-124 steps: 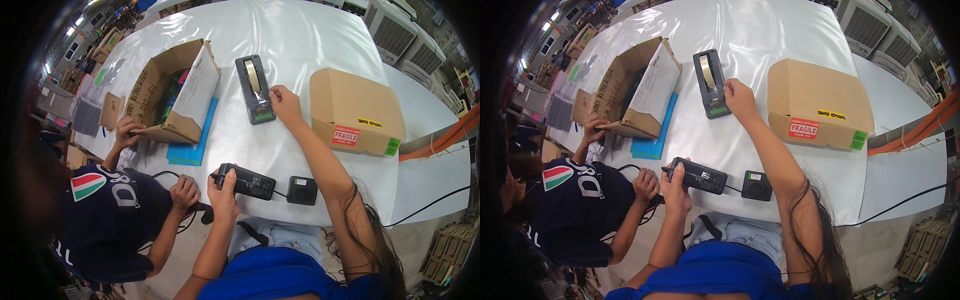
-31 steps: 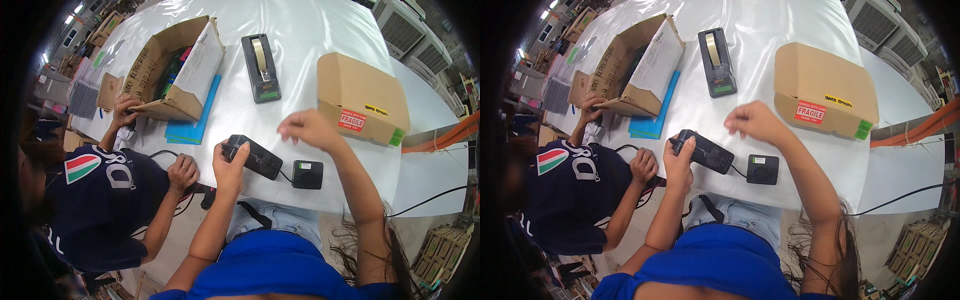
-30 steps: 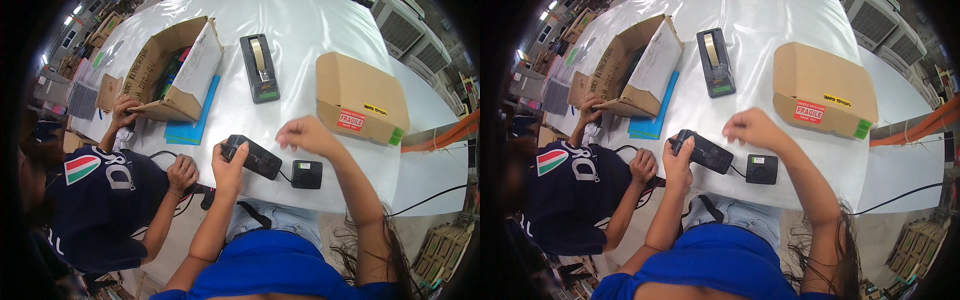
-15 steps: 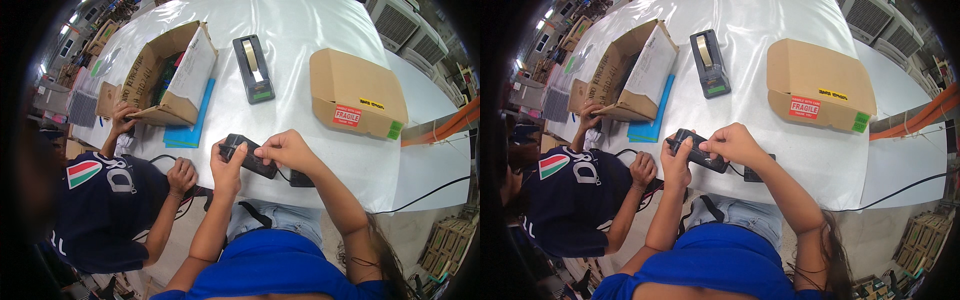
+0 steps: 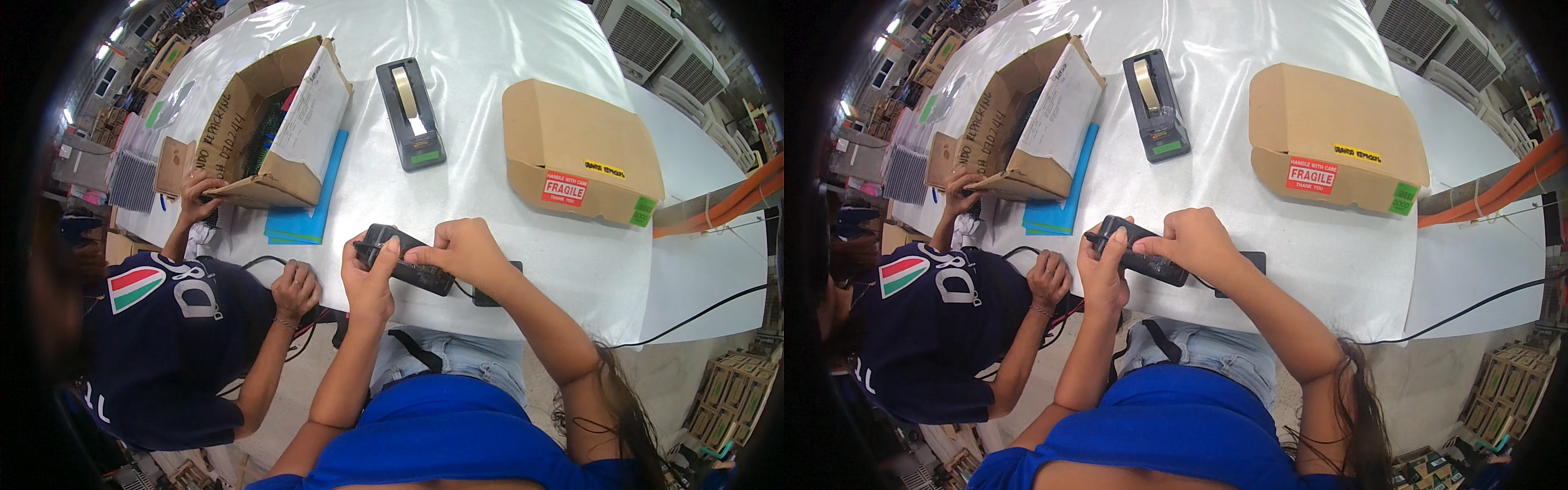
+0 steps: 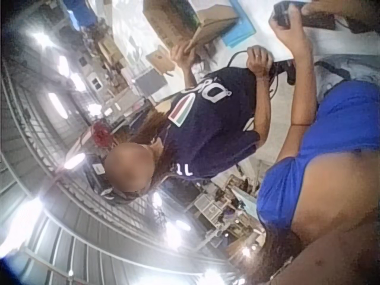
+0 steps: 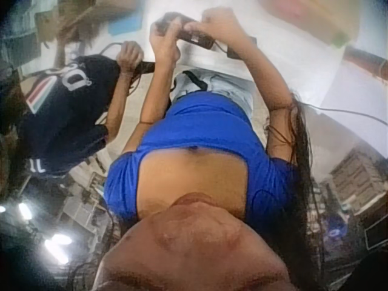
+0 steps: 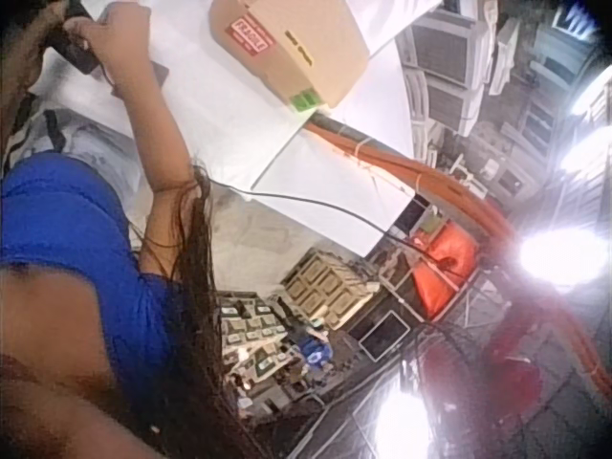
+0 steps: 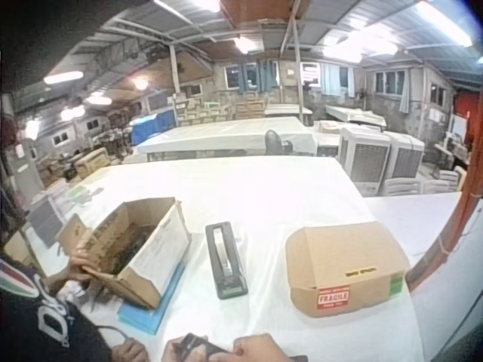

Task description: The person wraps black power bricks with adhesive tape from a dispenser and organizes them on a table.

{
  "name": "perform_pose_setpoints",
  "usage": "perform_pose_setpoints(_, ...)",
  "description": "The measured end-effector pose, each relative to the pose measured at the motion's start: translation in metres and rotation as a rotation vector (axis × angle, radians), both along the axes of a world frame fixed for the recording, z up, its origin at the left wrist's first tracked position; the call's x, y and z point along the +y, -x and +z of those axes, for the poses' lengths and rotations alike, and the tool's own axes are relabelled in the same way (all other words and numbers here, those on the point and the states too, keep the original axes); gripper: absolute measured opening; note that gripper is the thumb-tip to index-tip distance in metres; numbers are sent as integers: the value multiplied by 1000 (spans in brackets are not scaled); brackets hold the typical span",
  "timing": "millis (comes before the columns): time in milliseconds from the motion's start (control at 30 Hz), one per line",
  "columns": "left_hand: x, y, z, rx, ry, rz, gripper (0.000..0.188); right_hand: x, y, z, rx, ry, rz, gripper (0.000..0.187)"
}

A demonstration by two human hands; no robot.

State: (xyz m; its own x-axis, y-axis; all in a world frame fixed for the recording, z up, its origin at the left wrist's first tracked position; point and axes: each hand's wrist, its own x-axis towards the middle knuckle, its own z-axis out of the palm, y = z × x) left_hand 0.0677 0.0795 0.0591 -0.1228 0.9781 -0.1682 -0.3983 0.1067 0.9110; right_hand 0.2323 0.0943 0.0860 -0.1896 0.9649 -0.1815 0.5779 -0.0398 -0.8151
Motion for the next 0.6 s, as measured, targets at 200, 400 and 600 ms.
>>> perform_pose_setpoints(200, 3, 1, -7, -10, 49, -8, 38, -18, 13, -13, 107, -434, -119, 25)
perform_pose_setpoints(400, 2, -1, -6, 17, 69, 3, 37, -21, 26, -23, 241, -659, -74, 10)
perform_pose_setpoints(600, 2, 0, -8, 28, 70, 27, 36, -25, 25, -26, 245, -631, -96, 9)
